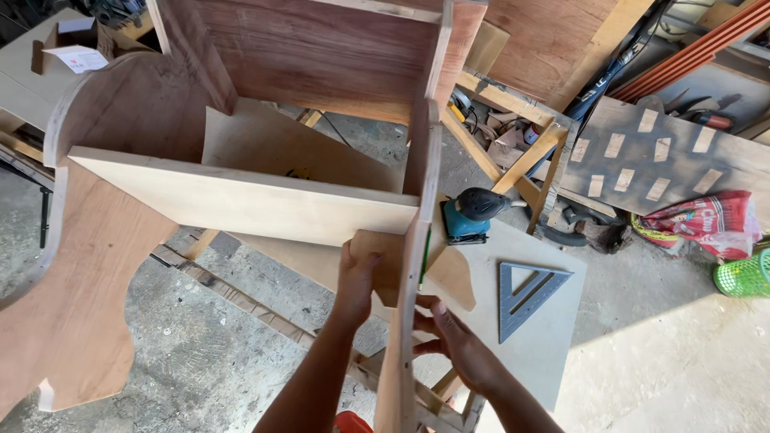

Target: The person sands small wooden pieces using a hand-held power sander and then fits them into a larger wooden structure by hand.

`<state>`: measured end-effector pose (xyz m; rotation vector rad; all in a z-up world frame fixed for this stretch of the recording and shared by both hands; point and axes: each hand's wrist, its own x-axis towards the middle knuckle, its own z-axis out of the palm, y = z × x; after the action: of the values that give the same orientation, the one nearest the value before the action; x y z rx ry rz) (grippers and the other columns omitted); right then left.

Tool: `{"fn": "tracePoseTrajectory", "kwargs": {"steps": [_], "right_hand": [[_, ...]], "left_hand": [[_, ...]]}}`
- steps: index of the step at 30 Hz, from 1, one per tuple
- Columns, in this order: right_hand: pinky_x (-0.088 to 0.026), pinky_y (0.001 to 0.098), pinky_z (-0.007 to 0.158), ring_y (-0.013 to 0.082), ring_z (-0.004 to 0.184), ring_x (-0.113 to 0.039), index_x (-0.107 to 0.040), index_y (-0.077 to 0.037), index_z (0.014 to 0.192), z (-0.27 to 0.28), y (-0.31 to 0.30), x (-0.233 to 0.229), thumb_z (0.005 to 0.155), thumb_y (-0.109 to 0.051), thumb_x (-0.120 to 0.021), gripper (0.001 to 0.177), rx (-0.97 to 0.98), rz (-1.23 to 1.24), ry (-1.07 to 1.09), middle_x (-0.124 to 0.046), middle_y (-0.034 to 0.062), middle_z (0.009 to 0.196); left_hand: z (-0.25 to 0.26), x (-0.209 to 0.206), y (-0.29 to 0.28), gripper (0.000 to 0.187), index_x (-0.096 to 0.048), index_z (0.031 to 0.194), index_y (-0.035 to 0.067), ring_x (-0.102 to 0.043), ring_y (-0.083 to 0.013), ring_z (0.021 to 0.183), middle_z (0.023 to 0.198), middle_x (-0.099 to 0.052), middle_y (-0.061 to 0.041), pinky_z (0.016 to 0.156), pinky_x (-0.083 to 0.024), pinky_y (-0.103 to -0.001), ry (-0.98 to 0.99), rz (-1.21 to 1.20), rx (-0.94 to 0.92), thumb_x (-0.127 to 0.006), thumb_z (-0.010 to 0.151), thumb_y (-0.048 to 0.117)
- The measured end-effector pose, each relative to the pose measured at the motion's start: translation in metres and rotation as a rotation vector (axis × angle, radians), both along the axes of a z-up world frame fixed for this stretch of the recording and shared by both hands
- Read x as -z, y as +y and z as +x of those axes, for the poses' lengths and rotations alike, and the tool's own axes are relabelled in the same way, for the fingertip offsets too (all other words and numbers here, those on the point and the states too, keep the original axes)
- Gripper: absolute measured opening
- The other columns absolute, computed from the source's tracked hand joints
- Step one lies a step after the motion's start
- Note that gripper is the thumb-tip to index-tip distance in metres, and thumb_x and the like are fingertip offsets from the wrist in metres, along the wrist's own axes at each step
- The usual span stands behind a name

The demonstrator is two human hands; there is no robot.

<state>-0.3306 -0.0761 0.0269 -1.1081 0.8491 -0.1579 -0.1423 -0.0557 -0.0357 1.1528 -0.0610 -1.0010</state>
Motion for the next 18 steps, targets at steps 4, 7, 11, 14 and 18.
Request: {"fn": "tracePoseTrajectory", "kwargs": {"steps": [4, 7, 11, 14, 18], "right_hand": [[-0.057, 0.0372, 0.092, 0.0243, 0.143, -0.057, -0.039, -0.026, 0.157, -0.021, -0.020, 0.023, 0.091, -0.063, -0.031, 0.076, -0.215, 0.000, -0.054, -0.052, 0.0026, 0.163], [-0.056, 0.0360, 0.092, 0.0247, 0.140, -0.057, -0.029, -0.032, 0.161, -0.026, -0.032, 0.038, 0.088, -0.068, -0.031, 0.081, -0.335, 0.010, -0.085, -0.043, 0.0000, 0.167], [-0.059, 0.0435, 0.095, 0.0281, 0.137, -0.060, -0.023, -0.032, 0.163, -0.029, -0.042, 0.053, 0.087, -0.072, -0.031, 0.086, -0.387, 0.042, -0.117, -0.038, 0.0010, 0.169], [-0.060, 0.0420, 0.092, 0.0303, 0.138, -0.058, -0.018, -0.033, 0.164, -0.031, -0.040, 0.057, 0.087, -0.075, -0.027, 0.088, -0.423, 0.044, -0.152, -0.035, 0.0019, 0.170], [-0.060, 0.0385, 0.089, 0.0275, 0.133, -0.063, -0.016, -0.031, 0.165, -0.036, -0.044, 0.066, 0.088, -0.076, -0.030, 0.091, -0.392, 0.098, -0.208, -0.031, 0.0037, 0.171]], "left_hand": [[-0.009, 0.003, -0.005, 0.037, -0.055, 0.115, 0.011, -0.061, -0.0297, 0.082, 0.096, -0.066, -0.015, 0.066, -0.052, -0.041, 0.064, 0.017, -0.074, -0.066, 0.080, 0.006], [-0.014, -0.004, -0.010, 0.040, -0.054, 0.121, 0.013, -0.063, -0.0306, 0.085, 0.103, -0.066, -0.017, 0.067, -0.054, -0.042, 0.077, 0.081, -0.098, -0.067, 0.083, 0.009], [-0.014, 0.000, -0.014, 0.038, -0.055, 0.119, 0.015, -0.063, -0.0299, 0.086, 0.101, -0.065, -0.016, 0.066, -0.054, -0.043, 0.062, 0.117, -0.112, -0.067, 0.083, 0.008], [-0.016, -0.007, -0.010, 0.049, -0.054, 0.131, 0.013, -0.062, -0.0307, 0.095, 0.111, -0.064, -0.018, 0.073, -0.055, -0.044, 0.048, 0.169, -0.083, -0.066, 0.084, 0.010], [-0.013, -0.005, -0.014, 0.049, -0.055, 0.130, 0.013, -0.062, -0.0308, 0.094, 0.110, -0.065, -0.017, 0.073, -0.054, -0.043, 0.051, 0.168, -0.105, -0.066, 0.083, 0.007]]}}
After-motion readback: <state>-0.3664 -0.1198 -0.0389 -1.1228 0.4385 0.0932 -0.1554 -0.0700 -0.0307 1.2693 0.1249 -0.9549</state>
